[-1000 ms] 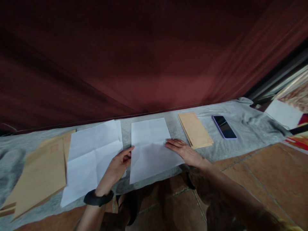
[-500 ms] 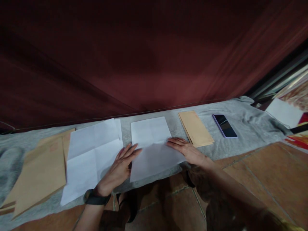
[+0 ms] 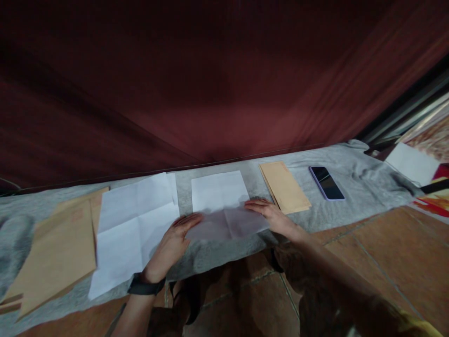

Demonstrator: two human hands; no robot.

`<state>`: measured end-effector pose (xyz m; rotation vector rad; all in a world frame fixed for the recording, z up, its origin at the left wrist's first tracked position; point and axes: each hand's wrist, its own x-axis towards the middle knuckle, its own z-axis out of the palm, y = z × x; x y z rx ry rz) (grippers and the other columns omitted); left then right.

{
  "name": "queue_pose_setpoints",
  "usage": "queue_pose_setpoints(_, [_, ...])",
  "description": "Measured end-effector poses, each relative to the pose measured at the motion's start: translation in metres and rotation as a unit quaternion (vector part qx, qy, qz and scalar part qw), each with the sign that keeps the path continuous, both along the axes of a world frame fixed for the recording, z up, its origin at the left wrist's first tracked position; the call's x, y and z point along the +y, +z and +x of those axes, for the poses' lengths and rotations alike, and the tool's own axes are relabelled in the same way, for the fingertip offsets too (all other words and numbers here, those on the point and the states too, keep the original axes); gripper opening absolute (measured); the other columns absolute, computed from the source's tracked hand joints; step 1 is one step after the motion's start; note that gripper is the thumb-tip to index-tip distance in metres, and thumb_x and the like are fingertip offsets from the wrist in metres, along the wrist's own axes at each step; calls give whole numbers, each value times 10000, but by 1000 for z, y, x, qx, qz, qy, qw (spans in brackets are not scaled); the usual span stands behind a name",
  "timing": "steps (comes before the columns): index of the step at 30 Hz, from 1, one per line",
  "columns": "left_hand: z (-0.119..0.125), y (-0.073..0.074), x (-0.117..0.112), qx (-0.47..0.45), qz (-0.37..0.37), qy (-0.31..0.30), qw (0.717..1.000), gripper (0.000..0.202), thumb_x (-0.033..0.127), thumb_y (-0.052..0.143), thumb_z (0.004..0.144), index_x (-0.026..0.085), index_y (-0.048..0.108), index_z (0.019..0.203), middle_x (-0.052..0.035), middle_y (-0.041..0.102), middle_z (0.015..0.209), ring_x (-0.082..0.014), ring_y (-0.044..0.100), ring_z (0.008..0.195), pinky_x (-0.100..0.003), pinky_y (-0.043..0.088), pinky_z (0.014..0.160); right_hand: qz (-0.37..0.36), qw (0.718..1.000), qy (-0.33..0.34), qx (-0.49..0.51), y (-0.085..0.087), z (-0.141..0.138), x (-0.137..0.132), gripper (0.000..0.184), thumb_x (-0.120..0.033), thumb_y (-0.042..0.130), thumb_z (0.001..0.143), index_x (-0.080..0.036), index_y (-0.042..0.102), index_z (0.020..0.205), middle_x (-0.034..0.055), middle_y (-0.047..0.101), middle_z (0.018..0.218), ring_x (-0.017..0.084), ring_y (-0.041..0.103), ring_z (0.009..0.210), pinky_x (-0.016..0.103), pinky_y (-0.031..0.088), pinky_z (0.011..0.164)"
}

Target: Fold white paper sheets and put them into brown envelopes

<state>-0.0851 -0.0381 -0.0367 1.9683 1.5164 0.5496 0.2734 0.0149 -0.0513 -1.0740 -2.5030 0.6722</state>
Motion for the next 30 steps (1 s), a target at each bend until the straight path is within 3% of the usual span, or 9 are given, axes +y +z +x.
queue_pose_setpoints(6, [6,1,9,-37,-39,92,994,323,312,499,839,231,783,969,-44,792,1023,-234,725,955,-342,543,913,-19,997,-46,59,-8,-7,8,333,-240,538,978,-252,710,1263,69,716,1269,239,651,1191,403,506,1050])
queue_pose_setpoints(10, [4,-4,10,-30,-38,141,989,359,493,559,834,207,747,727,-34,752,727,-211,683,706,-290,533,706,-27,993,-64,92,-9,-8,10,300,-287,531,996,-279,736,1214,42,736,1225,231,679,1136,395,532,1010])
queue_pose_setpoints(12, [1,-8,10,-49,-38,130,990,308,448,580,819,210,775,824,-28,771,788,-202,685,708,-285,534,692,-23,993,-53,100,-10,-7,10,284,-247,556,978,-270,754,1180,51,741,1211,231,676,1141,392,524,1020])
queue_pose_setpoints(16, [0,-15,11,-96,-11,52,994,330,289,596,783,251,782,1052,-39,782,1086,-222,717,970,-342,553,902,-12,993,-42,106,-13,-5,10,289,-155,598,930,-259,770,1138,75,745,1179,236,676,1120,410,516,1019])
queue_pose_setpoints(18, [0,-15,12,-83,20,21,996,350,235,582,782,270,785,1065,-43,769,1142,-229,694,1068,-380,522,996,-9,993,-42,108,-13,-6,10,317,-139,601,921,-268,759,1164,78,736,1196,239,664,1134,428,506,1026])
queue_pose_setpoints(21, [0,-13,14,-64,40,-9,997,355,210,569,785,279,791,1053,-49,763,1159,-228,680,1096,-384,507,1020,-24,992,-41,120,-14,-8,12,290,-160,595,925,-257,769,1136,78,739,1174,235,664,1126,415,502,1026])
queue_pose_setpoints(23, [0,-12,16,-64,29,12,997,328,249,569,798,259,792,1038,-57,770,1137,-231,688,1070,-374,513,1002,-44,988,-57,135,-15,-10,13,246,-211,588,940,-243,782,1088,74,745,1150,233,673,1105,399,510,1011])
queue_pose_setpoints(27, [5,-11,20,-39,-24,116,992,307,412,560,831,215,790,878,-74,798,987,-251,708,936,-355,531,912,-87,978,-156,107,-19,-15,14,251,-341,592,948,-198,799,937,85,766,1056,249,700,1010,375,537,930])
queue_pose_setpoints(30, [11,-8,24,-28,-42,169,984,347,471,556,822,204,775,832,-69,799,929,-243,696,853,-319,521,821,-87,971,-198,102,-19,-21,15,233,-342,614,929,-198,796,908,89,777,1016,266,706,989,368,533,899])
